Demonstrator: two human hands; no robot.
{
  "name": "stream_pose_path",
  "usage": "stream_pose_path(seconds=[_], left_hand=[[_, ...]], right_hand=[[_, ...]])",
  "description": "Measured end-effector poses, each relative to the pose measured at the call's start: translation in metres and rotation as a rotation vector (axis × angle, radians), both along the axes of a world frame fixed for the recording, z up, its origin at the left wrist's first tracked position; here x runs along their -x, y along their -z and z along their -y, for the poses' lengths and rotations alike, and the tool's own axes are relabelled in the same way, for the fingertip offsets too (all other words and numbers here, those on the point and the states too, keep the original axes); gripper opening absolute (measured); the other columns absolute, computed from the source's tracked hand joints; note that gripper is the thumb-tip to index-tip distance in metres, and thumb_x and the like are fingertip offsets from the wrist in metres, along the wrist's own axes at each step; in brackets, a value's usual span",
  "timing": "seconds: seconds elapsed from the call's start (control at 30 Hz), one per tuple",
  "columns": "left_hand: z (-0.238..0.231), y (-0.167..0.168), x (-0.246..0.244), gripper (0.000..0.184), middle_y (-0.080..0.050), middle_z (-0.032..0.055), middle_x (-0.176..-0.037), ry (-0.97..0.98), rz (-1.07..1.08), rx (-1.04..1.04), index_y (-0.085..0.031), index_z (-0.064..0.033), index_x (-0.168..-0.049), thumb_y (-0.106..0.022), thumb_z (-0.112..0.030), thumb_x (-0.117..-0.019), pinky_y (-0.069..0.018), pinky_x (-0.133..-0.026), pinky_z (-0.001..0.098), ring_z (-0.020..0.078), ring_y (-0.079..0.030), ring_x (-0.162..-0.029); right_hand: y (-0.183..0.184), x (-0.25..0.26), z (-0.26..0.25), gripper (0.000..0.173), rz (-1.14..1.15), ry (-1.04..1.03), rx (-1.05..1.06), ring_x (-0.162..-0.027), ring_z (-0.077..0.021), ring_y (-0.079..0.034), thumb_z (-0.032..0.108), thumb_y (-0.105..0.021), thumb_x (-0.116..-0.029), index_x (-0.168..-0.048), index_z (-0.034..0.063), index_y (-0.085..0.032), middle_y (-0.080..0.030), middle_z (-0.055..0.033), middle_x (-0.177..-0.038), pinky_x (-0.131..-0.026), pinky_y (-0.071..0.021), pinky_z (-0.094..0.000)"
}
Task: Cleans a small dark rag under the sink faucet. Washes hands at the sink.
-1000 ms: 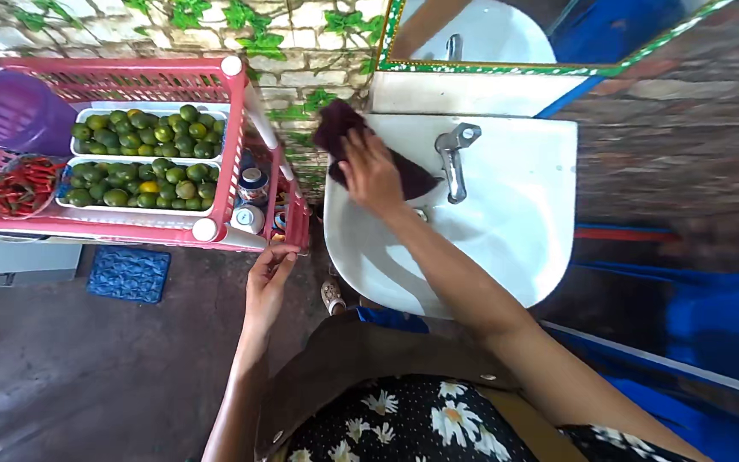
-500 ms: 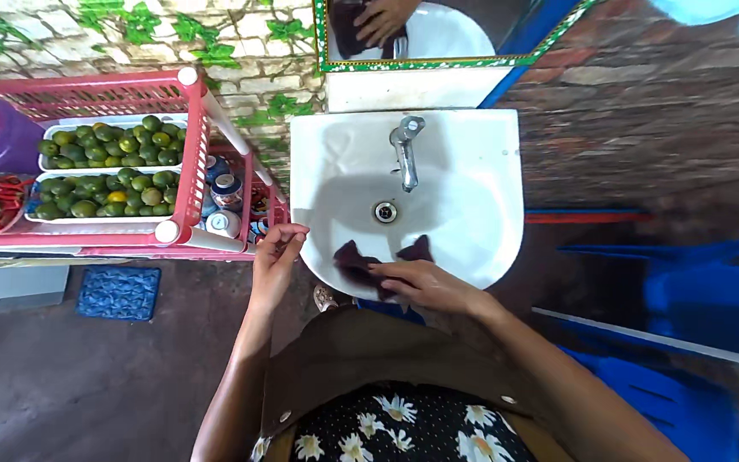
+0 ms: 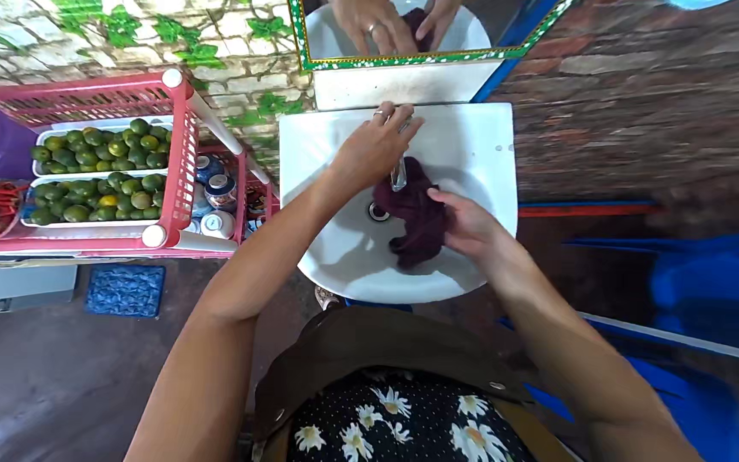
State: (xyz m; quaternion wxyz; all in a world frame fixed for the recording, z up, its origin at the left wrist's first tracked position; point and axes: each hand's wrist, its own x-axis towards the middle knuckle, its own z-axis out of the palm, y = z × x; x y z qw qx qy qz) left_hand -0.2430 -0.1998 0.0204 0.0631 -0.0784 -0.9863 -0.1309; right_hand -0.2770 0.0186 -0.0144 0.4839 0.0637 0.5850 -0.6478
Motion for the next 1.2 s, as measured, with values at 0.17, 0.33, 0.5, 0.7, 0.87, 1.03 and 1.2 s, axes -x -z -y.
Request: stream_pose_path(seconds=[0.17, 0.33, 0.5, 0.7, 0.87, 1.03, 1.2], left_hand=[[-0.002, -0.014, 0.023, 0.030, -0.060, 0.0277, -0.126, 0.016, 0.079, 0.172, -0.063, 0.0088, -0.127, -0.051, -0.008, -0.1058, -0.0491, -0.102, 0.0474, 0.0473, -0.055, -0.123], [0.003, -0.021, 0.028, 0.042, -0.061, 0.0301, -0.122, 0.077, 0.153, 0.277, -0.061, 0.0125, -0.126, -0.056, -0.024, -0.1057, -0.0450, -0.104, 0.0499, 0.0472, -0.057, -0.118], [0.013, -0.020, 0.031, 0.041, -0.063, 0.0286, -0.115, 0.076, 0.137, 0.188, -0.066, 0.0116, -0.114, -0.061, -0.028, -0.1021, -0.0494, -0.099, 0.0475, 0.0444, -0.061, -0.114], [-0.006, -0.030, 0.032, 0.039, -0.060, 0.0306, -0.119, -0.128, 0.256, 0.129, -0.066, 0.0118, -0.111, -0.057, -0.026, -0.1038, -0.0494, -0.097, 0.0481, 0.0444, -0.061, -0.114], [-0.023, -0.030, 0.034, 0.039, -0.062, 0.0279, -0.117, -0.291, 0.275, 0.174, -0.067, 0.0096, -0.109, -0.051, -0.027, -0.1065, -0.0527, -0.089, 0.0443, 0.0401, -0.064, -0.110], [-0.012, -0.010, 0.026, 0.046, -0.061, 0.0289, -0.122, -0.267, 0.148, 0.028, -0.063, 0.0123, -0.123, -0.054, -0.029, -0.1056, -0.0525, -0.095, 0.0458, 0.0421, -0.063, -0.114], [-0.009, -0.011, 0.025, 0.041, -0.058, 0.0297, -0.129, -0.211, 0.155, -0.035, -0.061, 0.0071, -0.132, -0.057, -0.023, -0.1044, -0.0471, -0.103, 0.0487, 0.0451, -0.056, -0.124]], right_hand=[[0.005, -0.017, 0.034, 0.015, 0.271, 0.178, 0.125, -0.086, -0.0166, -0.068, 0.010, -0.044, -0.1028, -0.113, 0.0073, -0.055, -0.066, -0.0084, -0.096, -0.077, -0.0589, -0.0359], [0.008, -0.023, 0.058, 0.017, 0.275, 0.348, 0.150, -0.091, -0.0170, -0.063, 0.002, -0.045, -0.0996, -0.115, 0.0068, -0.052, -0.060, -0.0090, -0.101, -0.081, -0.0563, -0.0352], [0.017, -0.028, 0.062, 0.029, 0.136, 0.414, -0.042, -0.105, -0.0199, -0.063, 0.002, -0.052, -0.1016, -0.130, 0.0044, -0.051, -0.060, -0.0121, -0.118, -0.089, -0.0548, -0.0374], [0.011, -0.033, 0.054, 0.063, 0.003, 0.249, -0.186, -0.131, -0.0249, -0.053, 0.013, -0.056, -0.1053, -0.159, 0.0166, -0.023, -0.048, -0.0134, -0.148, -0.104, -0.0486, -0.0439], [0.003, -0.037, 0.058, 0.063, 0.143, 0.145, -0.222, -0.125, -0.0362, -0.057, 0.028, -0.051, -0.1086, -0.160, 0.0267, -0.014, -0.046, -0.0195, -0.147, -0.093, -0.0534, -0.0541], [0.001, -0.040, 0.058, 0.061, 0.259, 0.235, -0.131, -0.126, -0.0470, -0.055, 0.026, -0.044, -0.1110, -0.160, 0.0330, -0.008, -0.039, -0.0227, -0.152, -0.086, -0.0549, -0.0663], [-0.001, -0.045, 0.056, 0.062, 0.221, 0.380, -0.029, -0.131, -0.0478, -0.052, 0.021, -0.040, -0.1123, -0.160, 0.0345, -0.003, -0.033, -0.0218, -0.156, -0.088, -0.0539, -0.0683]])
